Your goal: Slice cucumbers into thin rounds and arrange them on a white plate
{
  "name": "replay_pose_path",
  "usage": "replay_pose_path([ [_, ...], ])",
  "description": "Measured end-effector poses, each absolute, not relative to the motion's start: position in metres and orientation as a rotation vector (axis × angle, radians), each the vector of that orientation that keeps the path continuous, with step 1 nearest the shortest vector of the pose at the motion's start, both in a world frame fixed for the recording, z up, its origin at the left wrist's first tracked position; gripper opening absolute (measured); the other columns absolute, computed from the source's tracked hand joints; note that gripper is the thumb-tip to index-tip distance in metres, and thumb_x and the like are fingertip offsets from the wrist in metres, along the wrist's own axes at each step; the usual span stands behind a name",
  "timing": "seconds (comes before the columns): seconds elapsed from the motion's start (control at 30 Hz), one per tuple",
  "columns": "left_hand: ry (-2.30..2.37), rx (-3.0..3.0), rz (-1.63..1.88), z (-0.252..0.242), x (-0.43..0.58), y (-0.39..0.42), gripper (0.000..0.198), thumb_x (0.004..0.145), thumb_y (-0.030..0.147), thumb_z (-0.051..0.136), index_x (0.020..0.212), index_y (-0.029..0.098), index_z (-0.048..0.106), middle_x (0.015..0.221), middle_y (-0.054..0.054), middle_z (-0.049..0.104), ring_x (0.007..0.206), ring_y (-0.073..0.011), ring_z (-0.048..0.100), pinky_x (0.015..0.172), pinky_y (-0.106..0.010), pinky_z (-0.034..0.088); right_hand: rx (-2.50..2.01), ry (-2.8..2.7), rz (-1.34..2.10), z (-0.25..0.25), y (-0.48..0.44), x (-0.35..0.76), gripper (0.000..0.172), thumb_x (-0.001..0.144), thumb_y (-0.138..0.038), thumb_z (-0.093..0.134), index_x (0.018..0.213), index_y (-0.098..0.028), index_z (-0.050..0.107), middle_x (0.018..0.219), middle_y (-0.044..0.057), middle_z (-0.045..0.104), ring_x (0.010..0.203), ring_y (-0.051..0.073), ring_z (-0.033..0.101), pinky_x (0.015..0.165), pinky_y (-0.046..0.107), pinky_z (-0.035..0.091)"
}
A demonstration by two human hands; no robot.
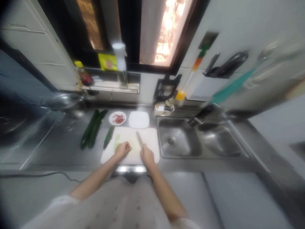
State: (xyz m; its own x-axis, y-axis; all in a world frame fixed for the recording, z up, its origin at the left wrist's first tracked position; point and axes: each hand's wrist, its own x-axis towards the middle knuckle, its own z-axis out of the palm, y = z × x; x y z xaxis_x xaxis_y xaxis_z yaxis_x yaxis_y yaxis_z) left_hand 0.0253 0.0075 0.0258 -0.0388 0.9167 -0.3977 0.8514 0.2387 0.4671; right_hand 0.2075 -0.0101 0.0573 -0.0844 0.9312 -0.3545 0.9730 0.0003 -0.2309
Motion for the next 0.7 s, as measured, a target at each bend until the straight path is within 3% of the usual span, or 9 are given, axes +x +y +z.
replay_pose_path([
  [0.33, 1.947, 1.724, 0.123, 0.0223, 0.0232, 0.0114, 0.01, 0.086, 0.026, 0.055, 0.091, 0.022, 0.063, 0.092, -0.005, 0.068, 0.09, -0.0185, 0.062, 0.073, -0.027, 0.041, 2.057, 2.176, -0.619, 0.0559, -0.0111, 0.208, 0.023, 0.095, -0.021, 0.036, 0.115, -0.017, 0.047, 0.089, 0.008, 0.068, 0.081, 0.018, 0.063, 0.063, 0.025, 0.032],
  [0.7, 1.969, 1.713, 0.072, 0.0229, 0.0203, 0.015, 0.021, 0.082, 0.027, 0.057, 0.101, 0.023, 0.065, 0.105, -0.006, 0.067, 0.104, -0.0224, 0.059, 0.081, -0.03, 0.043, 2.027, 2.21, -0.616, 0.0555, -0.0116, 0.2084, 0.026, 0.095, -0.02, 0.036, 0.119, -0.017, 0.045, 0.09, 0.008, 0.069, 0.081, 0.019, 0.064, 0.063, 0.025, 0.033],
])
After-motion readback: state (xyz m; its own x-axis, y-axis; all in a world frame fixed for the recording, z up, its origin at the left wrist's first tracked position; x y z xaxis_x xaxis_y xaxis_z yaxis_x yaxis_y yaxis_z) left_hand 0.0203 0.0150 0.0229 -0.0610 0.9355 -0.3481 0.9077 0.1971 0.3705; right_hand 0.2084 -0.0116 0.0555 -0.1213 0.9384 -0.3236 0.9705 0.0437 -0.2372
